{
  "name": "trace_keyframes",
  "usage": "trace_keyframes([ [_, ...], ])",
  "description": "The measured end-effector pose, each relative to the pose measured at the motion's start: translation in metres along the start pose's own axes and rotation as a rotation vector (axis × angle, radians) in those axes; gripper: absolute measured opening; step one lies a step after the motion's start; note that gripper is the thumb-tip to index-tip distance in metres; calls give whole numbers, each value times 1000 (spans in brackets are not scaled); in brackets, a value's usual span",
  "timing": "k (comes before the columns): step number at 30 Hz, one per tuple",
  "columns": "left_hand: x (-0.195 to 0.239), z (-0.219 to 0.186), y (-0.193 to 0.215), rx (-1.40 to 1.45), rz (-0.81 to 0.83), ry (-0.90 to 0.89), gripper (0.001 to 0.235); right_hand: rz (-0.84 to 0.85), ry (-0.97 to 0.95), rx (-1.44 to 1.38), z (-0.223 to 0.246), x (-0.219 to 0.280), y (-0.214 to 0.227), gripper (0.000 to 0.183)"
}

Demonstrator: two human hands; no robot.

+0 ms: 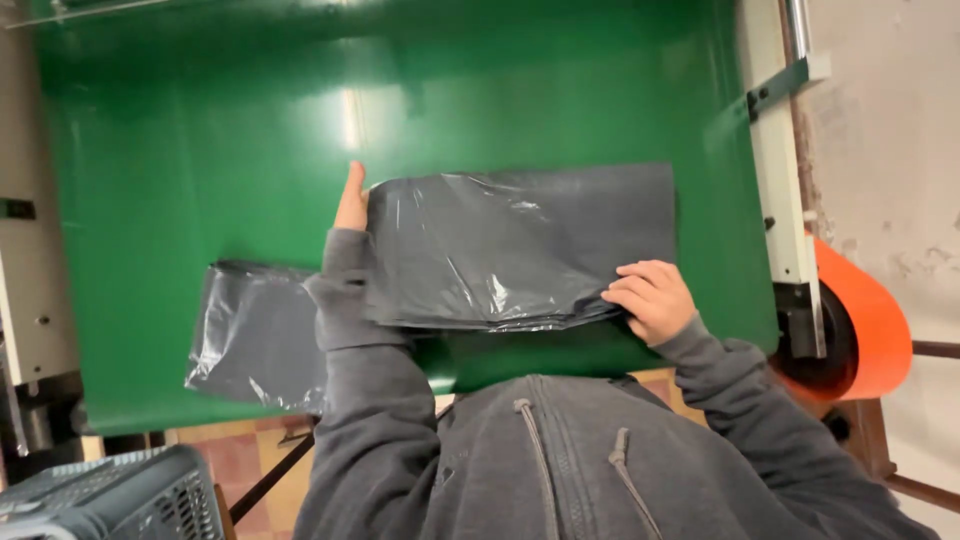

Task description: Folding plastic bags from a conveyor belt and placing them into a collection basket.

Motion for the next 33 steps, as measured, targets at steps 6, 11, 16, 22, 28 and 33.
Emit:
trace_keyframes([
  [6,271,22,-201,-1428,-584,-226,80,198,-157,114,45,-13,11,57],
  [11,278,122,-174,-2488,-143,-1388,14,139,59,-40,121,-58,-74,73],
  [16,251,149,-192,-2388,417,-1187,19,85,-6,-18,141,-46,-94,74],
  [22,183,183,-258,-1378,855,-10,57,8,-13,-670,104,53,-61,37],
  [28,65,176,-125,-565,369,377,106,-157,-1152,-1396,12,137,-115,23],
  [33,143,113,-226,-1408,-155,-56,63,-372,-1513,-1895,-5,104,-89,29],
])
Point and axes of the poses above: each hand's wrist, its own x-axis away from the middle knuckle, its own y-axis out of the back of the hand, z = x × y, the point moved 2 cm from there along -x, towards the middle knuckle, and after that the axes turned 7 degrees about z, right-handed, at the moved point
